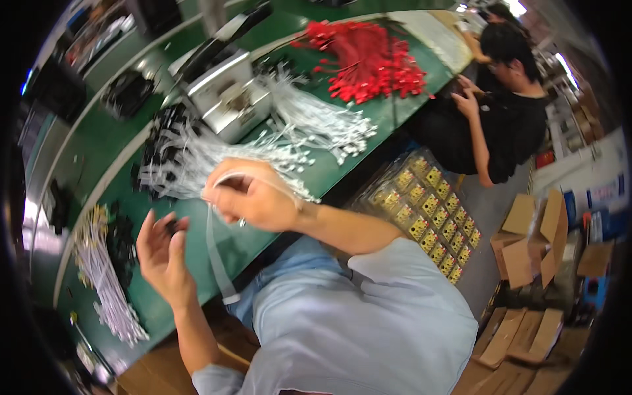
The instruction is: Assembling electronic components by connecting wire harnesses to a plastic housing and using a power tool to secure parts.
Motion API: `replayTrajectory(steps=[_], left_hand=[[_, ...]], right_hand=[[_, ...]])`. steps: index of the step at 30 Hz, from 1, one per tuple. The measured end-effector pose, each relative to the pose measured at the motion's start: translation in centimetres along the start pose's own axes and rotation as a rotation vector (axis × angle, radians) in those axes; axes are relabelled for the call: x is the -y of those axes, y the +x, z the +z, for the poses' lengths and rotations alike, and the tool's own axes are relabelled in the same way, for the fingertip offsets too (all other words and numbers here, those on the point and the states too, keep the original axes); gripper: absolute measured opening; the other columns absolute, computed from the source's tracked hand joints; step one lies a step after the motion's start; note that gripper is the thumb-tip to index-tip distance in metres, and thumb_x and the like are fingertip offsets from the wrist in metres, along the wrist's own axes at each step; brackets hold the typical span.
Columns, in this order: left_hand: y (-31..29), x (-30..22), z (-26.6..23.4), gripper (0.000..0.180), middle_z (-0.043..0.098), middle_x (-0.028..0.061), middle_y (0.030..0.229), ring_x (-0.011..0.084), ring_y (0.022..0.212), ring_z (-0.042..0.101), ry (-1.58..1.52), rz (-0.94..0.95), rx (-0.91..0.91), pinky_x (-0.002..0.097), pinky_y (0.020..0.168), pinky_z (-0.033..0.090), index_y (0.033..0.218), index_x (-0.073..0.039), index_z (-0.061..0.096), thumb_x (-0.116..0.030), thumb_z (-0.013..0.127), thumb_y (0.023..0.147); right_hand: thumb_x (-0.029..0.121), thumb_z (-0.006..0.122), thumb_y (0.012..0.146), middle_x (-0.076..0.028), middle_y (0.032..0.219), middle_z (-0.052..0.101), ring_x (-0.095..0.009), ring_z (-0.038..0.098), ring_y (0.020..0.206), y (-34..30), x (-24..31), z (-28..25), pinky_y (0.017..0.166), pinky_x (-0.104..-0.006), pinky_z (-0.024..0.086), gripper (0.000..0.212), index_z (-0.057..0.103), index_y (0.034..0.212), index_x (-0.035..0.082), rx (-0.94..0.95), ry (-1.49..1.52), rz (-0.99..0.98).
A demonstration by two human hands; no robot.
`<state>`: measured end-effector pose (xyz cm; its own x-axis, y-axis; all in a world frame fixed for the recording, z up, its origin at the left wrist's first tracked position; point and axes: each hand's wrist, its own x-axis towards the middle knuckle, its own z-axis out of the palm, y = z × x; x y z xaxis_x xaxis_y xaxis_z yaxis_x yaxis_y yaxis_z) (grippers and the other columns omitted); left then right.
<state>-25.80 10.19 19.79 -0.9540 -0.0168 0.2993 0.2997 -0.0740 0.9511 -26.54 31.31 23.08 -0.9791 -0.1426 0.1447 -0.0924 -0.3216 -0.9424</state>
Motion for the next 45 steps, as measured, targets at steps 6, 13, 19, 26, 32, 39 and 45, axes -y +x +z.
replayTrajectory(steps=[6, 13, 19, 26, 32, 39, 45], left_hand=[[-1.3, -1.5, -0.8, 0.072, 0.058, 0.0173, 0.110, 0.0126, 0.060, 0.058, -0.305, -0.666, 0.076, 0.0229, 0.043, 0.048, 0.148, -0.003, 0.021, 0.007, 0.059, 0.087], [-7.1, 0.7, -8.2, 0.080, 0.063, 0.0191, 0.111, 0.0020, 0.053, 0.047, 0.004, -0.327, -0.291, 0.0159, 0.043, 0.036, 0.148, -0.005, 0.021, 0.013, 0.063, 0.083], [-10.3, 1.2, -12.6, 0.084, 0.063, 0.0206, 0.115, 0.0001, 0.055, 0.043, 0.214, -0.210, -0.445, 0.0150, 0.051, 0.038, 0.150, -0.005, 0.018, 0.016, 0.063, 0.082], [-10.6, 2.2, -15.4, 0.117, 0.071, 0.0141, 0.105, 0.0294, 0.120, 0.056, 0.575, 0.136, -0.155, 0.0412, 0.102, 0.040, 0.154, -0.006, -0.003, 0.004, 0.080, 0.072], [-9.0, 2.5, -13.1, 0.091, 0.070, 0.0163, 0.106, 0.0285, 0.105, 0.066, 0.112, 0.092, -0.141, 0.0382, 0.092, 0.052, 0.147, -0.002, 0.023, 0.009, 0.076, 0.074], [-5.5, 3.8, -10.6, 0.029, 0.069, 0.0161, 0.108, 0.0256, 0.099, 0.068, 0.489, 0.121, 0.146, 0.0342, 0.085, 0.055, 0.100, 0.001, 0.070, 0.007, 0.077, 0.072], [-4.0, 4.9, -8.3, 0.041, 0.070, 0.0126, 0.105, 0.0229, 0.098, 0.068, 0.545, -0.009, 0.262, 0.0316, 0.084, 0.054, 0.110, -0.001, 0.066, 0.006, 0.076, 0.071]], right_hand=[[0.012, 0.065, 0.093, -0.004, 0.080, 0.063, -0.007, 0.057, 0.062, -1.4, -7.3, 3.8, 0.054, -0.0223, 0.046, 0.012, 0.064, 0.099, 0.002, 0.054, -0.098, 0.118], [0.008, 0.064, 0.092, -0.003, 0.070, 0.056, -0.010, 0.051, 0.054, 0.5, -9.9, 4.1, 0.048, -0.0258, 0.041, 0.009, 0.057, 0.096, 0.002, -0.045, 0.271, 0.371], [0.002, 0.062, 0.091, -0.009, 0.085, 0.064, -0.014, 0.062, 0.069, 0.9, -9.8, 3.9, 0.061, -0.0282, 0.052, 0.021, 0.058, 0.111, -0.003, 0.274, 0.117, 0.496], [-0.004, 0.071, 0.079, -0.010, 0.097, 0.072, -0.022, 0.069, 0.086, 1.7, -9.9, 4.5, 0.075, -0.0298, 0.055, 0.020, 0.066, 0.097, 0.000, 0.541, -0.913, -0.354], [0.005, 0.076, 0.069, -0.007, 0.093, 0.071, -0.025, 0.068, 0.086, 1.8, -11.7, 4.8, 0.075, -0.0350, 0.051, 0.022, 0.068, 0.089, 0.006, 0.623, -1.090, -0.704], [0.018, 0.076, 0.074, -0.006, 0.126, 0.061, -0.028, 0.052, 0.124, -1.3, -12.2, 4.2, 0.103, -0.0471, 0.040, 0.044, 0.065, 0.116, 0.011, 0.686, -1.241, -0.513], [0.020, 0.074, 0.078, -0.006, 0.137, 0.053, -0.027, 0.044, 0.133, -1.6, -12.1, 3.3, 0.110, -0.0472, 0.033, 0.053, 0.059, 0.127, 0.009, 0.695, -1.257, -0.429]])
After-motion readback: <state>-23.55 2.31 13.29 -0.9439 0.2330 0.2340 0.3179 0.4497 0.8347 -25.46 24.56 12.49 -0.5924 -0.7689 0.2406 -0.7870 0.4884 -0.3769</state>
